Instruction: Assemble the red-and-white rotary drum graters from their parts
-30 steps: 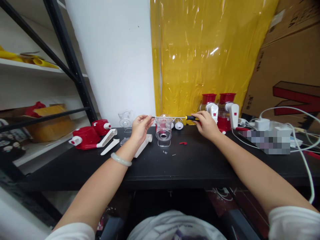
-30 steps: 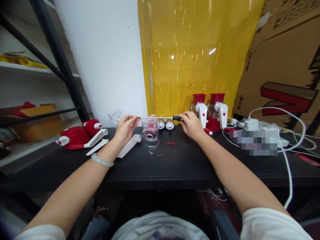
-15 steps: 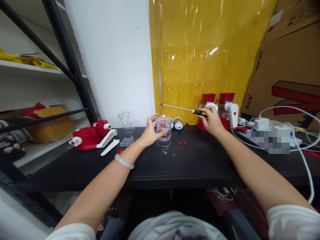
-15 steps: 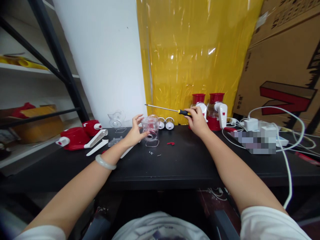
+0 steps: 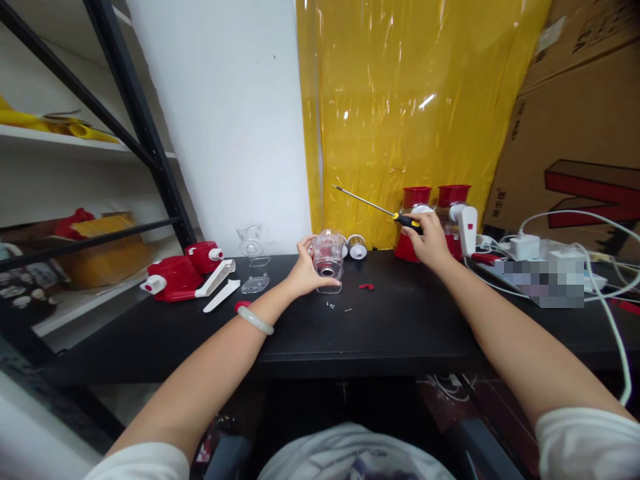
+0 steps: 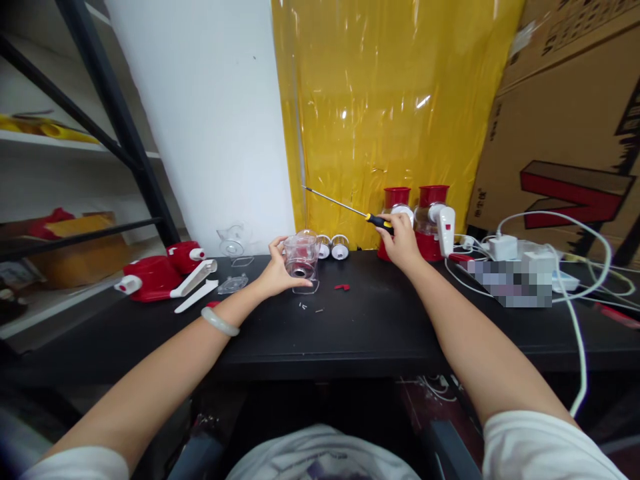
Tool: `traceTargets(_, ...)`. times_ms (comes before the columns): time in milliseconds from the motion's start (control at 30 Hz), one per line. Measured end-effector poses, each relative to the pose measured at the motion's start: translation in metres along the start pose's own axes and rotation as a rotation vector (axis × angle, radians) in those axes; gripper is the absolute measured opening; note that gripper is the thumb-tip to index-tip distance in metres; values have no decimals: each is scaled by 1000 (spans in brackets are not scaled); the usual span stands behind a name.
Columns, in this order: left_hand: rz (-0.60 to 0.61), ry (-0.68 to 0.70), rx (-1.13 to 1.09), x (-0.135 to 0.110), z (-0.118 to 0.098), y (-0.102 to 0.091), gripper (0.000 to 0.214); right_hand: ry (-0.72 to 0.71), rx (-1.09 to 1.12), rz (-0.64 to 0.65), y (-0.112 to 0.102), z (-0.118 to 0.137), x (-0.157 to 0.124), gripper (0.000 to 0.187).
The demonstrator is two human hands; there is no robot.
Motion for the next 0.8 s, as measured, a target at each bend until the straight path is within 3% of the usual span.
traceTargets(333,-55,-15,311,-6,-15,5,99,-7,-11,12,2,-1,-1,27)
traceTargets(600,-167,-126,510,-9,-33,17,109,2,-6,23,3,1,-2,26)
traceTargets(800,-174,-165,513,-8,-30,13,97,-8,-4,28,3,3,-1,26)
Point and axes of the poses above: each hand's wrist, its own x-axis towards the middle knuckle, its own y-axis out of the palm, z = x × y, the point moved 2 cm from there along x, towards the middle knuckle, and after that the axes turned 5 degrees about -x, right-handed, at the moved point
